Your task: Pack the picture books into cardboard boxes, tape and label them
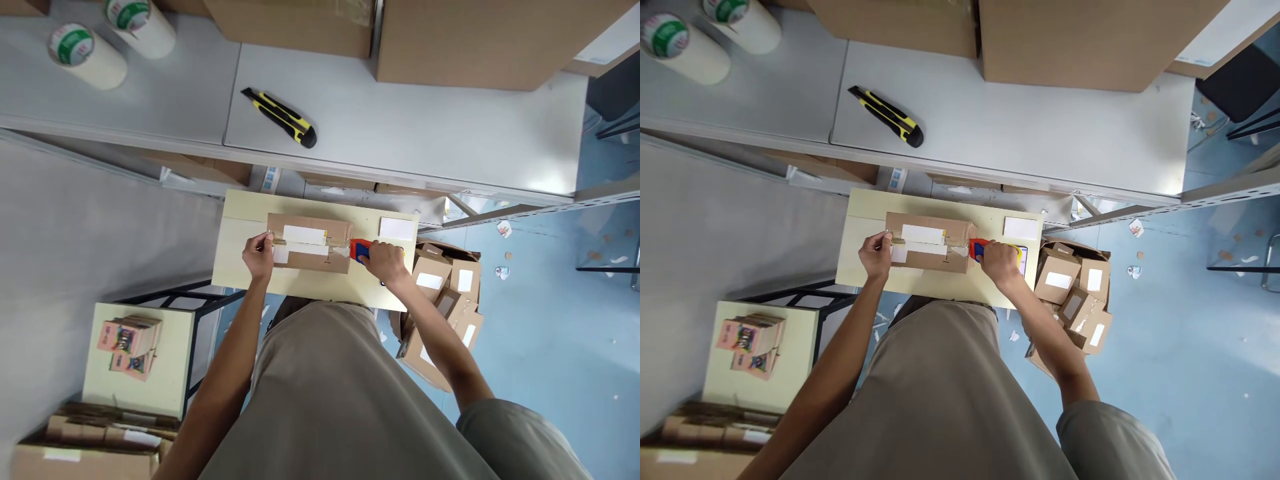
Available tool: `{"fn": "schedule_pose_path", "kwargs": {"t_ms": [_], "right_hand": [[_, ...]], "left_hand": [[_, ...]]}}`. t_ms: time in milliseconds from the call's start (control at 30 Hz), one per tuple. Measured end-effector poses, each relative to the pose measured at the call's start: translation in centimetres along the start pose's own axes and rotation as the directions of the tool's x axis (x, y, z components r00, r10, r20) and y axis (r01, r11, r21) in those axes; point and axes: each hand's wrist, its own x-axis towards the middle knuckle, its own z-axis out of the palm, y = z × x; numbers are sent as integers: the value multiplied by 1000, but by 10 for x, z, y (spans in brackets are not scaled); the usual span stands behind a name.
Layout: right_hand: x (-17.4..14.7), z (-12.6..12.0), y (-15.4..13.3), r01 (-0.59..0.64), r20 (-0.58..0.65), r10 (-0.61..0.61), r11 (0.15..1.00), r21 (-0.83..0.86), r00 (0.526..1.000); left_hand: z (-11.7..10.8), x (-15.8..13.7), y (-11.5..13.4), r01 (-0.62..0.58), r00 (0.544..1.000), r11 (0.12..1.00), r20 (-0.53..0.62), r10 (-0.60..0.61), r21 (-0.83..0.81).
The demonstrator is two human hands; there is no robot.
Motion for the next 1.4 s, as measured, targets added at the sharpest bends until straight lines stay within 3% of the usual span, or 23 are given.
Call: {"fn": "schedule_pose_path", "kwargs": {"t_ms": [167, 300, 367, 433, 500, 633, 733, 800, 900, 1000, 1067, 1167, 1267, 1333, 1400], "right_hand": [[-9, 17, -1, -101, -54, 105, 993, 68, 993], [-38, 13, 18, -146, -79, 159, 978, 148, 984], [-57, 0, 30, -156, -98, 175, 972, 176, 980], [-76, -19, 39, -146, -152, 181, 966, 214, 972], [-92, -41, 44, -119, -249, 188, 956, 268, 950], [-101, -85, 42, 27, -502, 157, 940, 340, 851], [-82, -118, 33, 189, -708, 45, 950, 250, 705], [-60, -138, 26, 244, -799, -29, 958, 148, 600], [-20, -161, 14, 212, -850, -45, 974, 79, 525], [15, -172, 8, 148, -836, -31, 987, 61, 548], [31, -171, 9, 132, -825, -35, 990, 49, 564], [38, -153, 15, 184, -856, -57, 982, 46, 514], [23, -108, 16, 260, -879, -44, 961, 92, 475], [3, -64, 7, 259, -838, -5, 952, 163, 546], [-18, -17, -10, 197, -719, 53, 945, 260, 693]], "left_hand": [[-9, 4, -1, -2, 999, 999, 40, 1, 33], [-16, 10, 6, -12, 992, 994, 124, -1, 111], [-16, 3, 25, -117, 991, 983, 74, 108, 142], [-12, -14, 59, -297, 955, 950, 33, 295, 96], [-7, -39, 105, -491, 863, 869, 102, 494, -55], [-1, -87, 203, -745, 596, 595, 99, 797, -300], [9, -95, 254, -820, 442, 429, 57, 895, -378], [20, -88, 276, -828, 407, 388, 43, 913, -404], [34, -70, 291, -816, 414, 405, 73, 907, -412], [37, -57, 288, -801, 430, 444, 131, 893, -401], [31, -51, 272, -787, 455, 482, 164, 875, -386], [16, -40, 223, -719, 558, 603, 229, 798, -347], [-4, -27, 147, -573, 722, 783, 302, 623, -242], [-18, -20, 92, -436, 836, 891, 312, 452, -125], [-30, -16, 45, -303, 910, 953, 290, 295, -18]]}}
